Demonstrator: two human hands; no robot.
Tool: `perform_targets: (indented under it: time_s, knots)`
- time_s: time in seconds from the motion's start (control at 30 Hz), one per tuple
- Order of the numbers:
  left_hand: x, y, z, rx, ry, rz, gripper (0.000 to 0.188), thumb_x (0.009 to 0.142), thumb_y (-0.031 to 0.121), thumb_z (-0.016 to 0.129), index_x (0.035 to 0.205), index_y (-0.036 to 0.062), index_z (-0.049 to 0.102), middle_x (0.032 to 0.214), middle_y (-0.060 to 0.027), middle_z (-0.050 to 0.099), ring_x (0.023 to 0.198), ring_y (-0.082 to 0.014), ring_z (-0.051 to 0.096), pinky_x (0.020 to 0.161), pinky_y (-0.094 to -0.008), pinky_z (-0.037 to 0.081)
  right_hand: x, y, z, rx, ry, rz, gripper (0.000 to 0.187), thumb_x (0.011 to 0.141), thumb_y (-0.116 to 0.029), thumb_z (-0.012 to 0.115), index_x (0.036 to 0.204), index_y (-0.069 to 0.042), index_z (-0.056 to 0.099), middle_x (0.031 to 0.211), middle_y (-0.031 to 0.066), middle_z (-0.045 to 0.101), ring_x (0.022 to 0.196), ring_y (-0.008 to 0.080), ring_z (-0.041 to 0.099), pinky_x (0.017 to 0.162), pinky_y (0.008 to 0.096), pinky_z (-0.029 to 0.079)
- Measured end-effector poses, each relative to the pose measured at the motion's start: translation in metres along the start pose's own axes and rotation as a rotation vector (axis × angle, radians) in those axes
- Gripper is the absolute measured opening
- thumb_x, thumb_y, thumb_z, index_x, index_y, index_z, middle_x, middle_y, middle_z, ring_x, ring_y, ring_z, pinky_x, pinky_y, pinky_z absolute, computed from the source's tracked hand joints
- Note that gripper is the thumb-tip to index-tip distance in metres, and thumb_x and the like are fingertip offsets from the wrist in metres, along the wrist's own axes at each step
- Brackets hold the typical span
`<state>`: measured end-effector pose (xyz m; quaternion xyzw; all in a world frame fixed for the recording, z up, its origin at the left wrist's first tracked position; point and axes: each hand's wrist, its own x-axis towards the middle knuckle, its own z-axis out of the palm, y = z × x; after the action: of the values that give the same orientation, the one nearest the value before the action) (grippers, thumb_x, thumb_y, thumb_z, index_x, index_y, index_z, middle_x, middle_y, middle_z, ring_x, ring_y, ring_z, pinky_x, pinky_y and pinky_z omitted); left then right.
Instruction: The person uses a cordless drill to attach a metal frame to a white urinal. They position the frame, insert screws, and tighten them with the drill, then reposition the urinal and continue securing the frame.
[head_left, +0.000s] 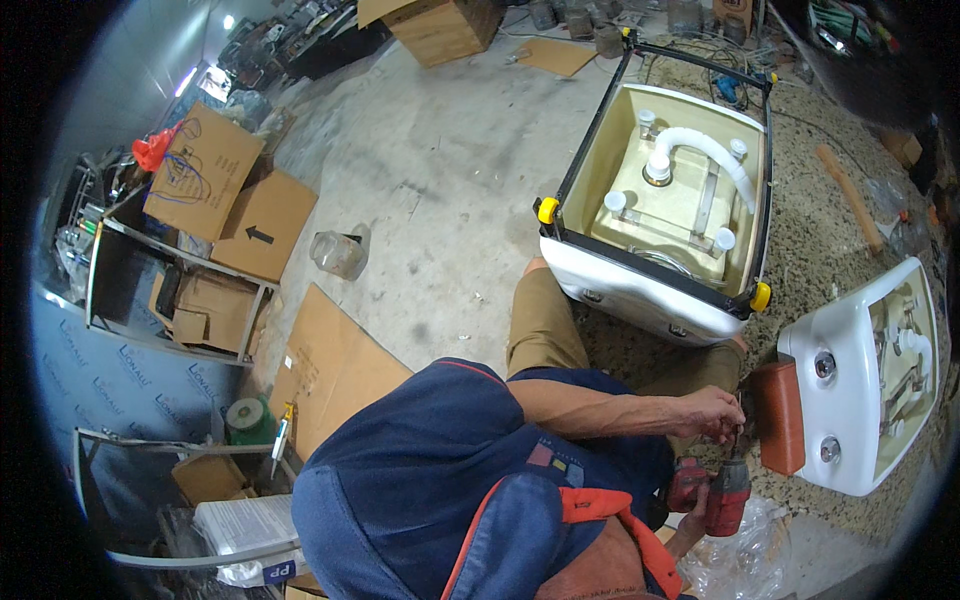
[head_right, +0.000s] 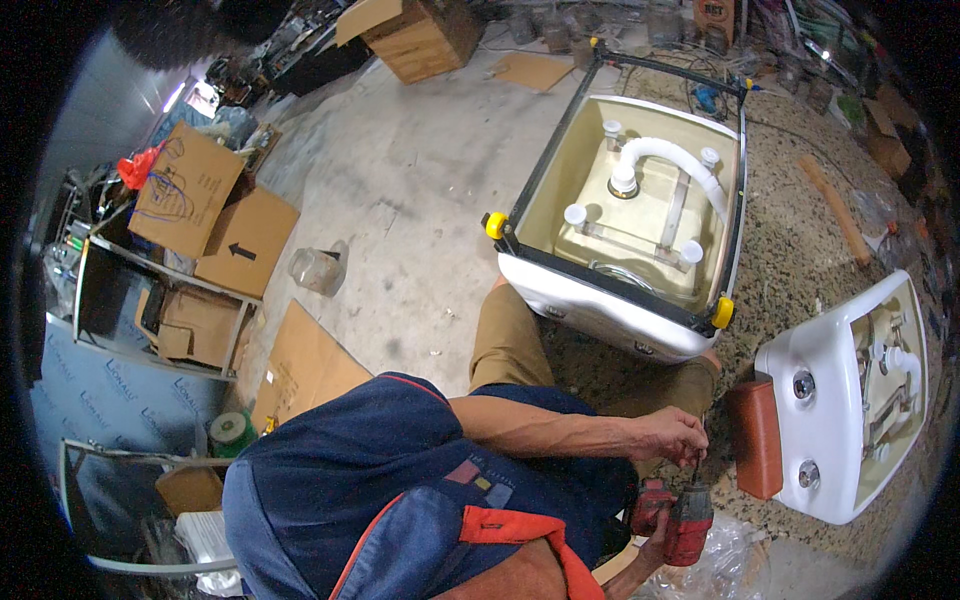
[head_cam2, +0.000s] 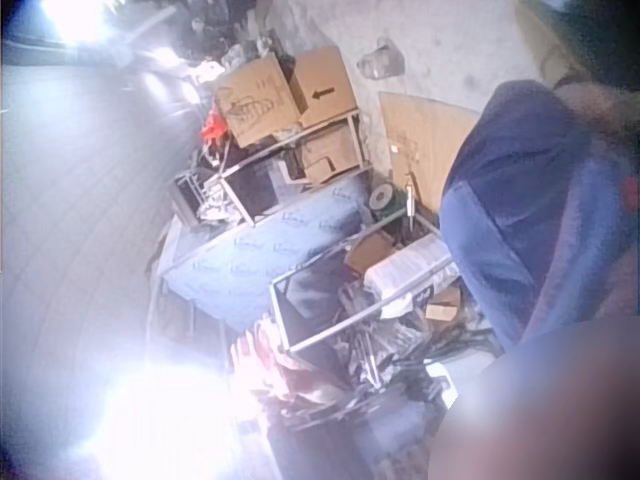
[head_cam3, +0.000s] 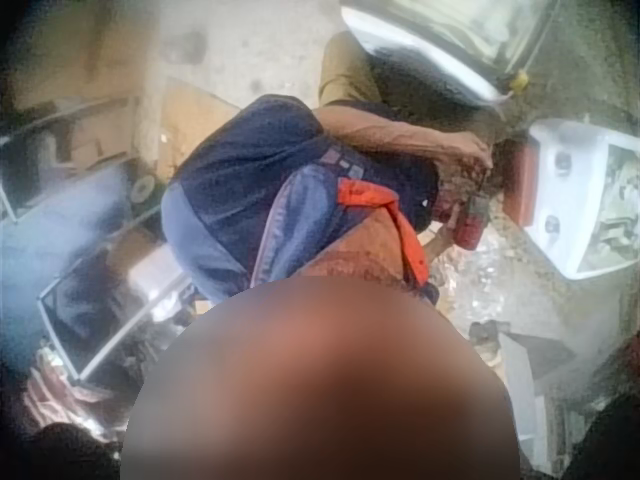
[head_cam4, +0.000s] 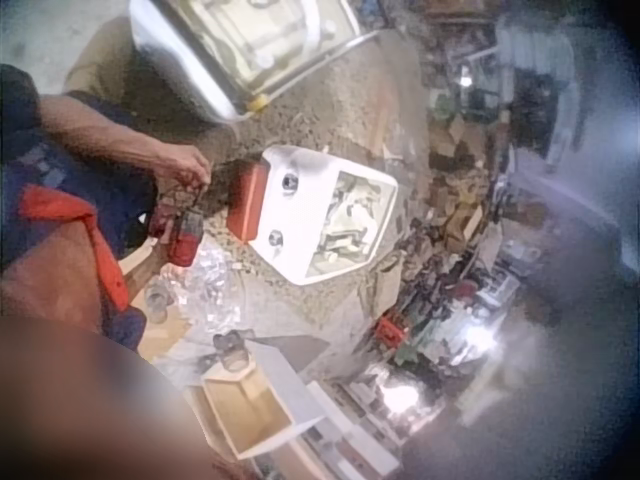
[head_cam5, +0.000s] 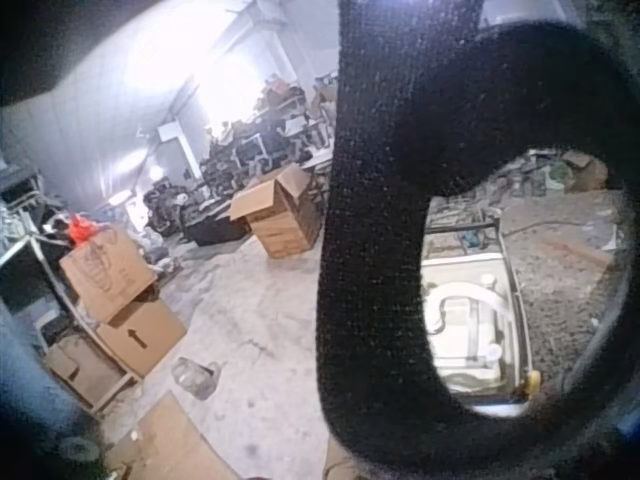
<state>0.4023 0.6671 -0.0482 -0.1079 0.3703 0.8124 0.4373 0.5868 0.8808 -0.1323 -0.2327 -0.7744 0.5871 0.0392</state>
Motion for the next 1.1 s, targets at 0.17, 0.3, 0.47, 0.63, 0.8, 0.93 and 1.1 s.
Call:
perform_targets:
  time_s: [0.17,0.3,0.47,0.63,0.8,0.93,1.1]
  knots:
    - [0.001,0.000,-0.002,0.002,-0.007,0.004,0.010,0.090,0.009,0.066,0.087,0.0013,0.061,0.079,-0.0103,0.068,0.067,-0.0192,0.066,0.057,-0.0314,0.055,0.004,-0.001,-0.002,0.004,-0.006,0.002,0.042,0.091,-0.016,0.068,0.130,-0.001,0.060,0.123,0.0097,0.063,0.109,0.0198,0.059,0.093,0.0339,0.046]
    - [0.000,0.002,-0.002,0.003,-0.002,-0.005,0.011,0.090,0.010,0.067,0.087,0.0011,0.062,0.081,-0.0093,0.069,0.069,-0.0184,0.067,0.059,-0.0304,0.056,0.006,-0.002,-0.003,0.008,-0.016,0.005,0.043,0.091,-0.016,0.068,0.130,-0.001,0.060,0.123,0.0096,0.063,0.109,0.0196,0.060,0.093,0.0339,0.046]
    - [-0.009,0.009,0.008,0.069,0.007,0.006,0.011,0.088,0.009,0.068,0.086,0.0001,0.063,0.081,-0.0102,0.069,0.069,-0.0186,0.067,0.060,-0.0316,0.057,0.009,-0.002,-0.007,0.022,-0.025,0.016,0.043,0.090,-0.016,0.069,0.130,-0.002,0.060,0.123,0.0094,0.063,0.109,0.0194,0.060,0.093,0.0339,0.047]
    - [-0.030,0.029,0.035,0.080,-0.089,0.097,0.009,0.084,0.006,0.069,0.085,-0.0016,0.063,0.080,-0.0129,0.068,0.067,-0.0196,0.067,0.060,-0.0317,0.057,0.010,-0.005,-0.015,0.051,-0.030,0.040,0.043,0.090,-0.016,0.069,0.130,-0.002,0.060,0.122,0.0093,0.063,0.109,0.0191,0.060,0.094,0.0339,0.047]
    - [-0.055,0.074,0.079,0.173,-0.263,0.252,0.011,0.087,0.007,0.069,0.089,-0.0026,0.065,0.080,-0.0104,0.070,0.071,-0.0159,0.068,0.063,-0.0292,0.056,0.030,-0.049,-0.037,0.188,-0.052,0.097,0.043,0.090,-0.016,0.070,0.130,-0.002,0.060,0.122,0.0091,0.064,0.109,0.0189,0.060,0.094,0.0338,0.047]
    - [-0.060,0.125,0.106,0.326,-0.291,0.362,0.015,0.085,0.011,0.073,0.092,-0.0004,0.068,0.078,-0.0068,0.070,0.071,-0.0140,0.067,0.065,-0.0300,0.056,0.047,-0.128,-0.057,0.331,-0.049,0.146,0.043,0.089,-0.015,0.070,0.129,-0.002,0.060,0.122,0.0090,0.064,0.109,0.0187,0.060,0.094,0.0338,0.047]
    - [-0.040,0.187,0.130,0.168,-0.356,0.403,0.020,0.089,0.013,0.071,0.101,-0.0015,0.065,0.089,-0.0099,0.070,0.072,-0.0180,0.068,0.064,-0.0319,0.056,0.066,-0.255,-0.043,0.219,-0.056,-0.063,0.026,0.090,-0.011,0.068,0.112,0.000,0.060,0.084,0.0022,0.058,0.071,0.0109,0.053,0.067,0.0262,0.043]
